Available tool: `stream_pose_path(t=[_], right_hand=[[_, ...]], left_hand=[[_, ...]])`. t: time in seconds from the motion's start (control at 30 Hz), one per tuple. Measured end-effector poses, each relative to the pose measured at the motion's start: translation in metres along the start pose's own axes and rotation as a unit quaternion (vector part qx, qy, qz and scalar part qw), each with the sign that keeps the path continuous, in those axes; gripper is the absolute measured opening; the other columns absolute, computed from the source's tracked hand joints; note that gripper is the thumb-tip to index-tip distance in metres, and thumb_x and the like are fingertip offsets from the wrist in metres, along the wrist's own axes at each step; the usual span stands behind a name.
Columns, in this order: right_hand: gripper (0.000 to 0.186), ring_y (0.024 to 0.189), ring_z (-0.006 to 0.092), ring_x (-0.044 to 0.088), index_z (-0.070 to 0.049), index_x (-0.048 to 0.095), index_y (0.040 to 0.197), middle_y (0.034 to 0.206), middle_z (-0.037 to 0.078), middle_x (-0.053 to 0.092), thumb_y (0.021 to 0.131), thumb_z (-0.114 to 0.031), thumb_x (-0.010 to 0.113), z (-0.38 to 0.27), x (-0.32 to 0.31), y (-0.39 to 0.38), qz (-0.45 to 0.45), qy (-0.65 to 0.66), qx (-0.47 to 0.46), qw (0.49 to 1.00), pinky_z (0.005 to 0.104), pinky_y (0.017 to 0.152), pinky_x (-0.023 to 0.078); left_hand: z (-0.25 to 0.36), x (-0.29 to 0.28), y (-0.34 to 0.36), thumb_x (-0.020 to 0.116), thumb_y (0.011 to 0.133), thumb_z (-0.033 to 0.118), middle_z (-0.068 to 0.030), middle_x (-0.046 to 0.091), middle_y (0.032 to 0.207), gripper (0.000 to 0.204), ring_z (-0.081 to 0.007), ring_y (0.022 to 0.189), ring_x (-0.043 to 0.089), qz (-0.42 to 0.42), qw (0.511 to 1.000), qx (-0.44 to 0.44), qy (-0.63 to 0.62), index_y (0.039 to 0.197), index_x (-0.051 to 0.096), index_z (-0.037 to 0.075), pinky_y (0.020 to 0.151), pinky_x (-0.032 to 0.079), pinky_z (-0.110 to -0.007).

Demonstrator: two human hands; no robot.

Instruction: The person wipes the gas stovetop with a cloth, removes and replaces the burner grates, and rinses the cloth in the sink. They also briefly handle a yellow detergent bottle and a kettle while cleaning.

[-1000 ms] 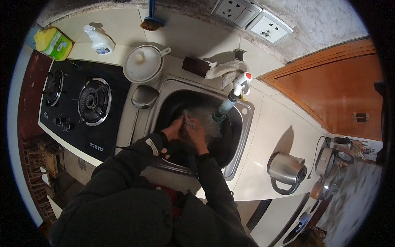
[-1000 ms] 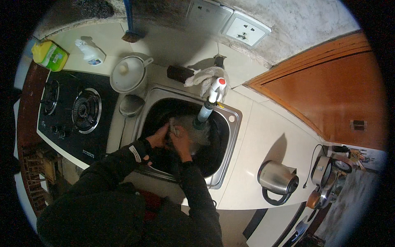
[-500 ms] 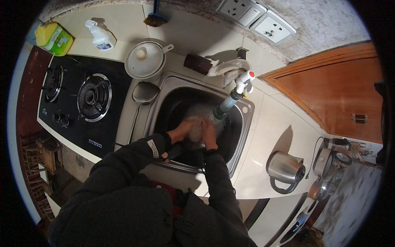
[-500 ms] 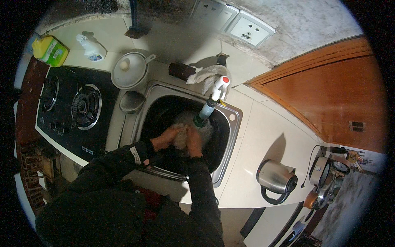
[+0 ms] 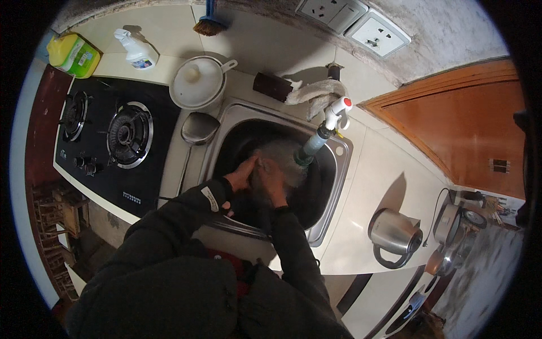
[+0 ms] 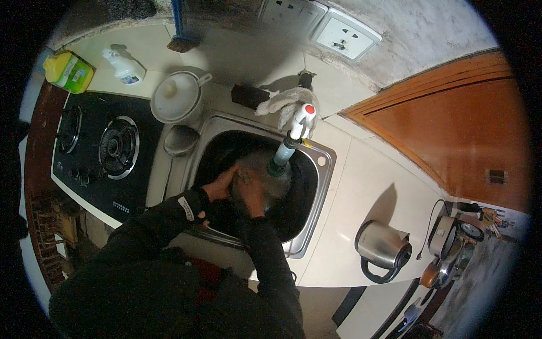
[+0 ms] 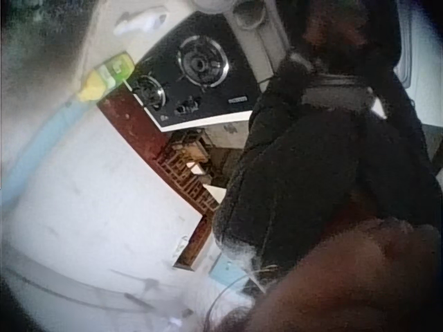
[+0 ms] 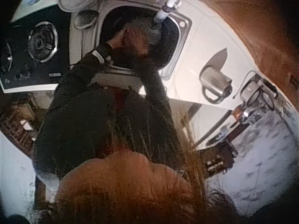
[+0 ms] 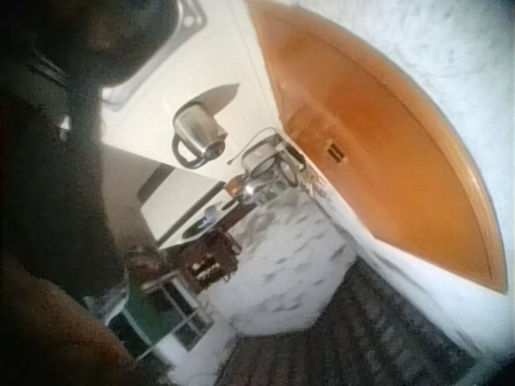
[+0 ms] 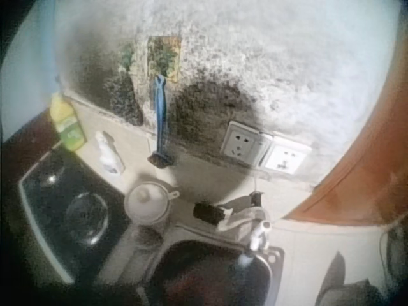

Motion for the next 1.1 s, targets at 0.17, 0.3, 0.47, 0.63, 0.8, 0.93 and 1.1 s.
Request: stream_pose_path(t=[0.17, 0.3, 0.47, 0.63, 0.8, 0.93, 1.1], right_hand=[[0.026, 0.093, 0.0353, 0.063, -0.009, 0.059, 0.113, 0.112, 0.022, 0.061, 0.095, -0.028, 0.058, -0.074, -0.008, -0.029, -0.029, 0.1, -0.054, 0.993, 0.0457, 0.078, 0.048], [0.028, 0.084, 0.0388, 0.064, -0.008, 0.06, 0.113, 0.11, 0.021, 0.062, 0.095, -0.029, 0.058, -0.064, -0.009, -0.019, -0.041, -0.043, -0.025, 0.998, 0.0477, 0.073, 0.051], [0.038, 0.094, 0.0426, 0.063, -0.003, 0.059, 0.121, 0.12, 0.024, 0.06, 0.097, -0.032, 0.052, -0.003, -0.028, 0.0, -0.084, -0.288, -0.042, 0.953, 0.0479, 0.081, 0.053], [0.025, 0.103, 0.0346, 0.062, -0.005, 0.063, 0.115, 0.114, 0.018, 0.064, 0.095, -0.018, 0.056, 0.026, -0.069, -0.033, 0.166, -0.042, -0.037, 0.985, 0.0405, 0.087, 0.048], [0.03, 0.11, 0.0243, 0.062, -0.005, 0.062, 0.119, 0.12, 0.012, 0.064, 0.09, -0.013, 0.064, 0.026, -0.103, -0.077, 0.063, -0.014, -0.031, 0.997, 0.0359, 0.093, 0.047], [0.034, 0.114, 0.0275, 0.061, -0.003, 0.061, 0.12, 0.12, 0.017, 0.063, 0.089, -0.015, 0.066, 0.031, -0.104, -0.084, -0.044, -0.042, -0.03, 0.998, 0.0373, 0.093, 0.048], [0.048, 0.116, 0.0354, 0.059, 0.003, 0.055, 0.126, 0.121, 0.022, 0.062, 0.085, -0.018, 0.068, 0.071, -0.09, -0.055, 0.116, -0.112, 0.081, 0.984, 0.0409, 0.093, 0.048]], left_hand=[[-0.017, -0.011, 0.02, 0.052, 0.096, 0.051, -0.0133, 0.038, 0.148, 0.065, -0.0309, 0.131, 0.04, -0.031, 0.981, -0.021, -0.191, 0.146, 0.037, 0.013, 0.108, 0.034, -0.051], [-0.009, 0.001, 0.005, 0.053, 0.098, 0.038, -0.0136, 0.045, 0.142, 0.057, -0.0293, 0.125, 0.046, -0.059, 0.942, 0.226, 0.241, 0.145, 0.038, 0.009, 0.107, 0.036, -0.047], [0.007, 0.04, -0.018, 0.056, 0.096, 0.03, -0.0135, 0.047, 0.14, 0.056, -0.029, 0.125, 0.047, 0.026, 0.962, -0.164, -0.215, 0.144, 0.037, 0.008, 0.105, 0.037, -0.043], [0.052, 0.052, -0.036, 0.058, 0.095, 0.027, -0.0127, 0.056, 0.126, 0.043, -0.0258, 0.115, 0.053, 0.071, 0.997, -0.01, -0.038, 0.131, 0.05, 0.005, 0.096, 0.044, -0.04], [0.053, 0.026, -0.032, 0.059, 0.085, 0.011, -0.0115, 0.062, 0.119, 0.032, -0.0275, 0.111, 0.058, 0.075, 0.965, 0.086, 0.237, 0.116, 0.061, 0.006, 0.092, 0.046, -0.038], [0.032, 0.012, -0.028, 0.056, 0.08, 0.004, -0.0135, 0.064, 0.113, 0.035, -0.0308, 0.103, 0.061, 0.119, 0.918, 0.126, 0.357, 0.114, 0.062, 0.006, 0.088, 0.047, -0.038], [0.022, 0.012, -0.026, 0.061, 0.084, 0.013, -0.0133, 0.063, 0.111, 0.043, -0.0269, 0.101, 0.06, 0.135, 0.961, 0.062, 0.235, 0.126, 0.056, 0.008, 0.086, 0.048, -0.038]])
Point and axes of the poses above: each hand's wrist, its own y-axis towards the middle knuckle, its own x-axis out of the palm, z = x × y, the point moved 3 cm from there along y, towards the middle knuckle
